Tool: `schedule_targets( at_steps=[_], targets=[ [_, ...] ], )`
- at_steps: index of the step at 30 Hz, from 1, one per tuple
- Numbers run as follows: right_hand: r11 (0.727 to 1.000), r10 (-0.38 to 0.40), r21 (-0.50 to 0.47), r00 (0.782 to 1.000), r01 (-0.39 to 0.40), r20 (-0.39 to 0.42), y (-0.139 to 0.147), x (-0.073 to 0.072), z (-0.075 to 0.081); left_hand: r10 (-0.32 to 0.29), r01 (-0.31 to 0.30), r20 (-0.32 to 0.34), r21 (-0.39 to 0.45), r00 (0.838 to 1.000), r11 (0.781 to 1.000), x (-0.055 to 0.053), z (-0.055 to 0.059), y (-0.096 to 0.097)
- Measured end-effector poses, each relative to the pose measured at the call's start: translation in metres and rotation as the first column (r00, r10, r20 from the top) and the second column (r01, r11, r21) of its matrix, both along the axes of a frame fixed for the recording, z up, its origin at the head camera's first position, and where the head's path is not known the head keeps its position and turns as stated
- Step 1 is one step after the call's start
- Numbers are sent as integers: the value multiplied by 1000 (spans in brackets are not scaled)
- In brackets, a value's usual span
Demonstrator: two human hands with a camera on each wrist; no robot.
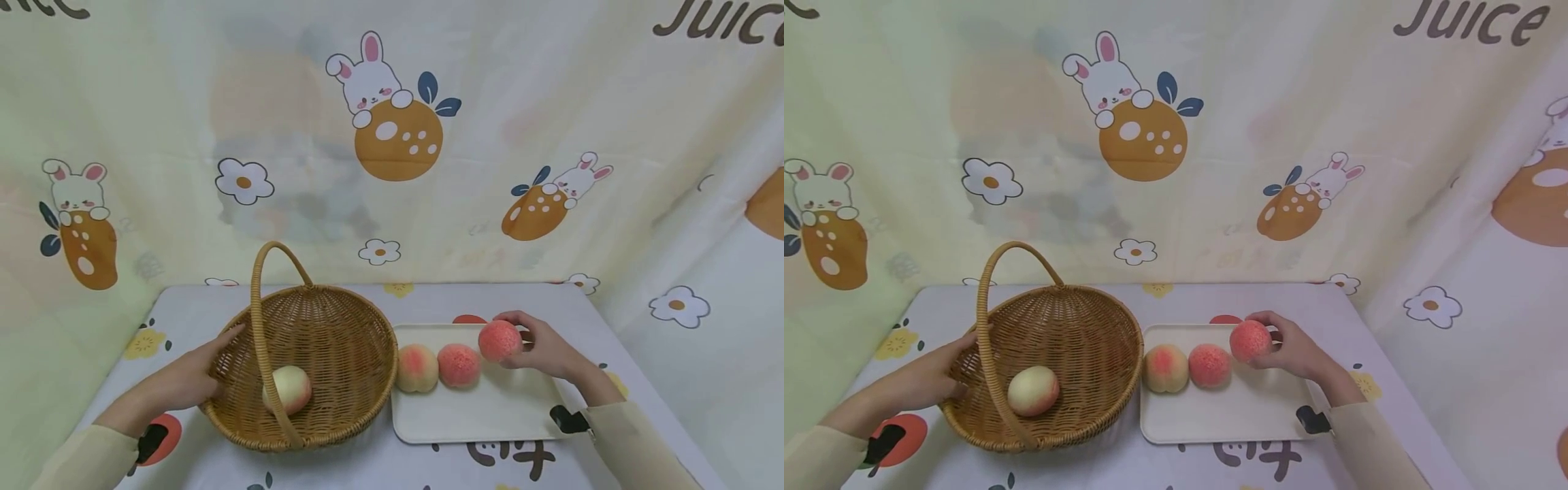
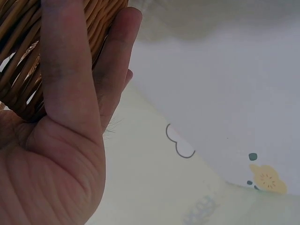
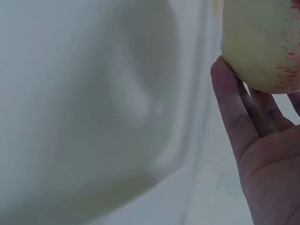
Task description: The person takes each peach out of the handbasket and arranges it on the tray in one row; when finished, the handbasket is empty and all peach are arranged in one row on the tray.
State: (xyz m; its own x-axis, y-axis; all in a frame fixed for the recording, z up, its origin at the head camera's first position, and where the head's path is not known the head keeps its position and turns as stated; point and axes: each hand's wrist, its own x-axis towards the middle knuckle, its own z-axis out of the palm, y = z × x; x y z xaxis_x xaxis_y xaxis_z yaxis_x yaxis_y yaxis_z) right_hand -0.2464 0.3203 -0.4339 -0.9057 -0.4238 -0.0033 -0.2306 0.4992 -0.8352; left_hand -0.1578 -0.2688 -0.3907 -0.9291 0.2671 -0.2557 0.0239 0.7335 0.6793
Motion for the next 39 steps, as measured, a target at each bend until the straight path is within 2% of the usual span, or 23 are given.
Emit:
schedule_targets(
  at_steps=[2,7,13,21,26,29,32,35,39],
  targets=[
    [1000,-7,24,1000,7,26,6,1,-9,0,0,-4,-3,1000,1000,0,0,0],
    [996,42,78,997,-47,69,11,4,-20,2,-2,-3,-1,1000,1000,1,1,1],
    [992,41,116,995,-51,91,13,8,-14,3,-3,-3,5,1000,1000,1,0,2],
    [994,65,82,992,-74,108,16,10,-13,3,-3,-6,2,1000,1000,1,0,1],
    [991,63,110,991,-76,116,10,12,-10,5,-5,-13,-15,1000,1000,2,-1,2],
    [983,65,165,995,-76,70,2,12,1,11,-11,-15,-23,1000,1000,2,-1,2],
    [978,90,191,996,-85,-14,-16,11,20,15,-15,-8,-15,1000,1000,2,-1,2],
    [979,124,174,988,-107,-87,-48,8,47,15,-15,-8,-15,1000,1000,2,-1,1],
    [978,192,102,975,-181,-113,-98,5,84,15,-15,-12,-12,1000,1000,2,-1,2]
  ],
)
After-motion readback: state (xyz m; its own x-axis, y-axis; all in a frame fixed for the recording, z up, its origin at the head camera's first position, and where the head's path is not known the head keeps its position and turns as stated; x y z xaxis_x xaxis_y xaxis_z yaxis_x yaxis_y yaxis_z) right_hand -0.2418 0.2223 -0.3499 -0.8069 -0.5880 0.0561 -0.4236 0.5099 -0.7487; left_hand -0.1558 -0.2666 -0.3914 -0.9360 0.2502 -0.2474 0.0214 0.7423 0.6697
